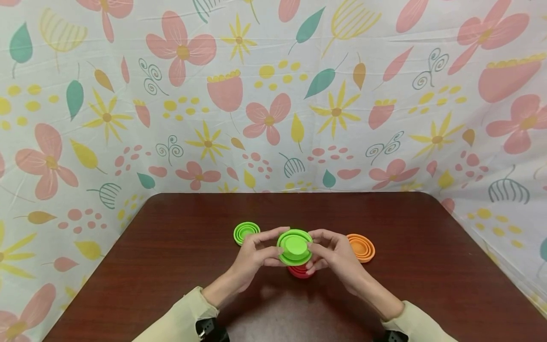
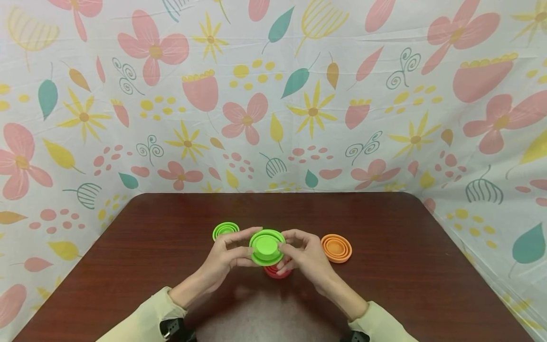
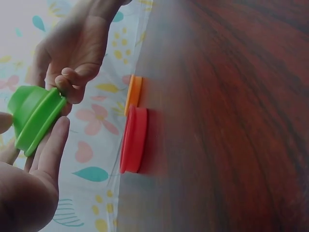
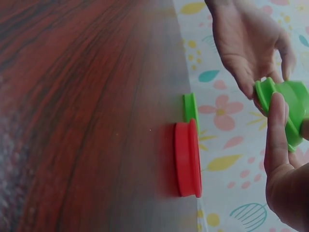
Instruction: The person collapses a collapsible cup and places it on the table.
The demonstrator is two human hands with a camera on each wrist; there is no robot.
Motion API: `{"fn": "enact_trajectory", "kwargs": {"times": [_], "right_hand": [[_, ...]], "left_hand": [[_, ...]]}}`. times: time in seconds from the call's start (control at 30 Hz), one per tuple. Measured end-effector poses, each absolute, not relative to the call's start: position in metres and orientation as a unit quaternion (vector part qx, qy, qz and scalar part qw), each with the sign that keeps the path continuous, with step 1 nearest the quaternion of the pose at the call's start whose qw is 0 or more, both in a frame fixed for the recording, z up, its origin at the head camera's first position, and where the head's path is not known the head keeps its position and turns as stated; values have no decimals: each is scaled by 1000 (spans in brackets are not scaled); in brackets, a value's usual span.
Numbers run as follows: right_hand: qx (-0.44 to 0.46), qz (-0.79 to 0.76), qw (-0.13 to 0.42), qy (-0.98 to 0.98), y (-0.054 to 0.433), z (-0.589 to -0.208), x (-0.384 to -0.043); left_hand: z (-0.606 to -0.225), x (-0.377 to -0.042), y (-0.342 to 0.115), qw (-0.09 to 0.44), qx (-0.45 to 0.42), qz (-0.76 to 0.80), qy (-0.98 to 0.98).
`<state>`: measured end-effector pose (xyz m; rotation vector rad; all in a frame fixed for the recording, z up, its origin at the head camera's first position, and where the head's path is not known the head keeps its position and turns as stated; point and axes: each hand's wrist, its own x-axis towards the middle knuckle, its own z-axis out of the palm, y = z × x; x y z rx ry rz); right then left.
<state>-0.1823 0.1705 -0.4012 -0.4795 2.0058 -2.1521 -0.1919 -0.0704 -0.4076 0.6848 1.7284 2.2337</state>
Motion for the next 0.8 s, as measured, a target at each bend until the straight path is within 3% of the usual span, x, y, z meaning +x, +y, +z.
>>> {"fn": "enact_trajectory", "kwargs": {"times": [0.57, 0.8], "right_hand": [[-182, -738, 130, 637, 169, -397, -178], [-165, -730, 109, 654, 169, -397, -180]], "left_hand": [[-409, -194, -68, 60, 224, 745, 626], [-407, -190, -67, 105, 211, 760, 605]]}}
